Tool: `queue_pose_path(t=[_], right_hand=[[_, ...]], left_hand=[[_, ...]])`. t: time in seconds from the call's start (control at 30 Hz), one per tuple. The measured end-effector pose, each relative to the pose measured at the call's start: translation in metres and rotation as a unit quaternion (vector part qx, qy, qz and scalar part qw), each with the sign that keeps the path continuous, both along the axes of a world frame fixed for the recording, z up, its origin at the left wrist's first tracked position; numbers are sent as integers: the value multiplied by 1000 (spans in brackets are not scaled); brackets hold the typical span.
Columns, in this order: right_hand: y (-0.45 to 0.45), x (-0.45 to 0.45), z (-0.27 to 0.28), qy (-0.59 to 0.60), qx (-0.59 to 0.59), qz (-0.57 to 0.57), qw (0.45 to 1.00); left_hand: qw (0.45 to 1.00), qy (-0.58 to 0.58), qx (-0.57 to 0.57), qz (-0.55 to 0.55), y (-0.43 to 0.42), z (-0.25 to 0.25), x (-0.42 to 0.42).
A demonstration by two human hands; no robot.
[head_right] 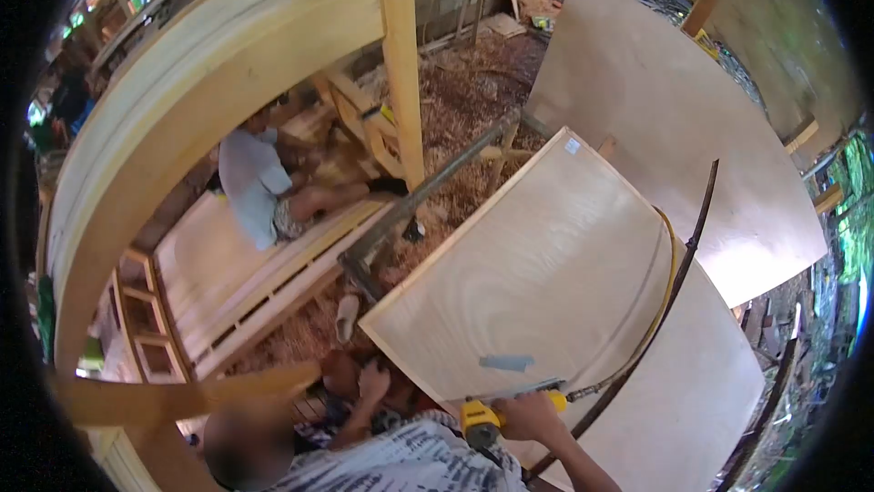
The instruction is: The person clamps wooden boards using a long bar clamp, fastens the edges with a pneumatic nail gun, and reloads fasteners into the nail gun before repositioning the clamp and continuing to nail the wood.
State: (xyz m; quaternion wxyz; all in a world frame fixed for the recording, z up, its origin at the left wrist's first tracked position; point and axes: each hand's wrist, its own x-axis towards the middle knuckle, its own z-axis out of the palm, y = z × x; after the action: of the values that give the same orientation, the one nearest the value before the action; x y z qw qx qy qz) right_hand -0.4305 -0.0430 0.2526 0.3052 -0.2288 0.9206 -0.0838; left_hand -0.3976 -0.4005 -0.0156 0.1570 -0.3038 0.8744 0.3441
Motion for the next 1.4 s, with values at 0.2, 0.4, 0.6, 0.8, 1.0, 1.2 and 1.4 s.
queue_pose_path(t=[0.2,0.4,0.6,0.8,1.0,1.2,1.4], right_hand=[[17,13,26,-9,26,-6,1000],[24,9,29,-6,-3,-21,1000],[28,14,22,-59,17,-28,998],[23,14,30,-40,10,-21,999],[31,14,26,-40,7,-24,999],[28,13,27,-49,20,-18,998],[24,11,27,-58,16,-12,998]], left_hand=[[924,326,115,162,-7,17,-18],[903,428,-22,-6,2,60,-50],[926,364,99,1,25,41,-42],[922,371,108,6,22,29,-42],[930,359,76,-39,20,27,-36],[929,349,125,-23,23,25,-34],[929,346,125,-40,18,25,-36]])
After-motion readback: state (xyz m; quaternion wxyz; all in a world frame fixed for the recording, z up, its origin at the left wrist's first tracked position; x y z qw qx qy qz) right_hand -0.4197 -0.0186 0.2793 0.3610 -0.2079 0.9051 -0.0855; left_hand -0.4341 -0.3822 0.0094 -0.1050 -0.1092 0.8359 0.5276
